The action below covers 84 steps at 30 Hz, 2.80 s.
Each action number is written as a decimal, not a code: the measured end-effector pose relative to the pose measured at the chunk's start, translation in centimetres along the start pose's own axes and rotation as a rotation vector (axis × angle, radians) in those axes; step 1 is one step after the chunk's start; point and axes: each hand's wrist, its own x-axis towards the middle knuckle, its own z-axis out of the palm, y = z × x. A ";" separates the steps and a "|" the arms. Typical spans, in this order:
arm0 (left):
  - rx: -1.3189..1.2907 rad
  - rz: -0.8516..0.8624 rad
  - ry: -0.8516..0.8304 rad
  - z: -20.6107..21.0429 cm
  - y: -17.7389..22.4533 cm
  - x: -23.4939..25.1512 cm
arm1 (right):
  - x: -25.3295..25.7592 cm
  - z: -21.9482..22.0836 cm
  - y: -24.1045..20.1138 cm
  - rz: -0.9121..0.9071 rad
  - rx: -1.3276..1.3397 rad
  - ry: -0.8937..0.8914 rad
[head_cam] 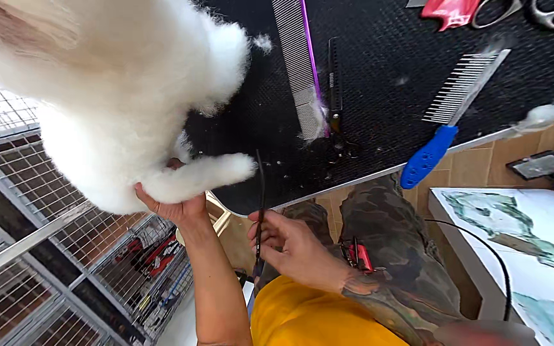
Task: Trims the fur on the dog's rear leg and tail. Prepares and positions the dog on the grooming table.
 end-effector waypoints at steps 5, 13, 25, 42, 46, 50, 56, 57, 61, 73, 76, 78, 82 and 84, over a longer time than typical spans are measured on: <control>-0.071 -0.024 -0.041 0.3 0.1 0.1 | 2.1 1.1 0.1 0.071 -0.058 0.001; -0.109 -0.028 -0.047 0.4 0.0 0.3 | 1.2 2.8 1.0 -0.105 -0.028 0.119; -0.134 -0.039 -0.077 0.6 0.0 0.4 | 0.5 1.2 4.3 -0.208 0.135 0.001; -0.114 -0.023 -0.114 0.4 0.2 0.6 | 2.4 0.8 2.7 -0.172 0.129 0.038; -0.125 -0.025 -0.129 0.5 0.1 0.6 | 2.2 0.9 2.3 -0.124 0.128 0.057; -0.087 -0.003 -0.110 0.4 0.1 0.6 | 1.9 0.9 2.1 -0.094 0.119 0.067; -0.056 0.037 -0.139 0.0 0.1 0.6 | 1.1 1.1 2.2 -0.104 0.165 0.092; -0.050 0.036 -0.142 0.0 0.2 0.7 | 0.9 1.1 2.2 -0.138 0.170 0.090; -0.032 0.012 -0.128 -0.5 0.4 0.8 | 0.6 1.4 2.2 -0.194 0.147 0.061; 0.017 0.035 -0.158 -0.1 0.2 0.6 | 0.3 0.7 1.0 -0.041 0.146 0.064; 0.021 0.023 -0.167 -0.2 0.3 0.6 | 0.3 0.7 1.4 -0.142 0.153 0.072; 0.033 0.029 -0.165 -0.1 0.3 0.5 | 0.4 0.7 1.5 -0.178 0.157 0.060; 0.008 0.014 -0.135 -0.3 0.3 0.2 | 0.4 0.5 1.1 -0.093 0.122 0.044; -0.002 -0.001 -0.145 -0.3 0.4 0.2 | 0.3 0.4 1.0 -0.055 0.115 0.037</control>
